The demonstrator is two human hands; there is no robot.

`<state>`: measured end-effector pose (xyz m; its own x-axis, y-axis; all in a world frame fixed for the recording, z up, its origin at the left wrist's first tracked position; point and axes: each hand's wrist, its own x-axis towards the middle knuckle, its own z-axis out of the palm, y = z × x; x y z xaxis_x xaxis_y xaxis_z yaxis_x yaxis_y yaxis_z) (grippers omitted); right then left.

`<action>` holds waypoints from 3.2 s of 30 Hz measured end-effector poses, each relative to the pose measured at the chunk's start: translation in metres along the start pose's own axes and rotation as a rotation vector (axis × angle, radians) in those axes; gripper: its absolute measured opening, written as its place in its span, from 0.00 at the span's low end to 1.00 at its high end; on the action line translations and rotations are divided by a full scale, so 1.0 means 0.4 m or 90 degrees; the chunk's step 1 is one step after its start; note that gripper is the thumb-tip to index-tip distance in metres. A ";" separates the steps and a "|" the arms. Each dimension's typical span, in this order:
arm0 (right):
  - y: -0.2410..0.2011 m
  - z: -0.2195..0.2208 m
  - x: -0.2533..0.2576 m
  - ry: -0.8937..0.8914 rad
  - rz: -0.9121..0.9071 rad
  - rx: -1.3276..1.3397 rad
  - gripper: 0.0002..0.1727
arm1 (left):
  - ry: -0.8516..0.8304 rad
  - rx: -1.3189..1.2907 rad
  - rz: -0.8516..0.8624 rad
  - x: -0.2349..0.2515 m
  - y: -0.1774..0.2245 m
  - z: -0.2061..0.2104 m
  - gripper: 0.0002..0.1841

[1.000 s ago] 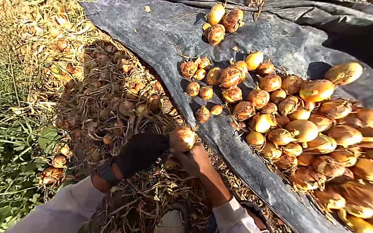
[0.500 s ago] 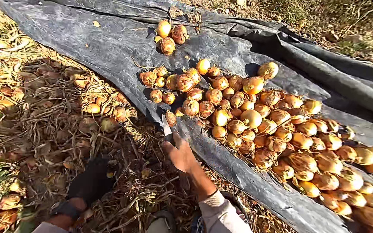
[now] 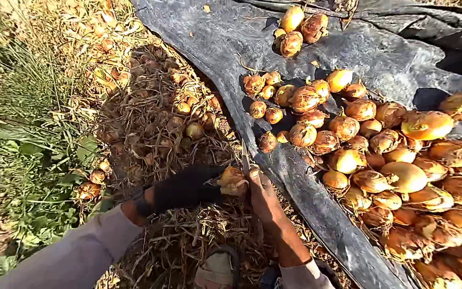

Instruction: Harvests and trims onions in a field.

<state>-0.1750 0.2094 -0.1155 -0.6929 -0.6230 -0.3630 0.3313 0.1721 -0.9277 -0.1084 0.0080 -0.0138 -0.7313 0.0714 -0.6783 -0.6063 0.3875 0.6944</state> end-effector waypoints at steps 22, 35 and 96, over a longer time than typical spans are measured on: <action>0.041 0.033 0.036 0.004 0.092 -0.242 0.35 | 0.328 0.348 0.041 -0.003 0.009 -0.050 0.45; 0.012 -0.138 0.053 0.290 0.035 -0.075 0.27 | 0.471 0.493 -0.275 0.230 -0.210 -0.331 0.56; 0.025 -0.054 0.066 0.219 -0.069 -0.068 0.30 | 0.400 0.217 -0.148 0.086 -0.255 -0.205 0.59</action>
<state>-0.2037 0.2109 -0.1363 -0.9008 -0.3530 -0.2529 0.1873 0.2094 -0.9597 -0.0972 -0.1043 -0.0886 -0.6985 -0.5461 -0.4624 -0.7115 0.5990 0.3674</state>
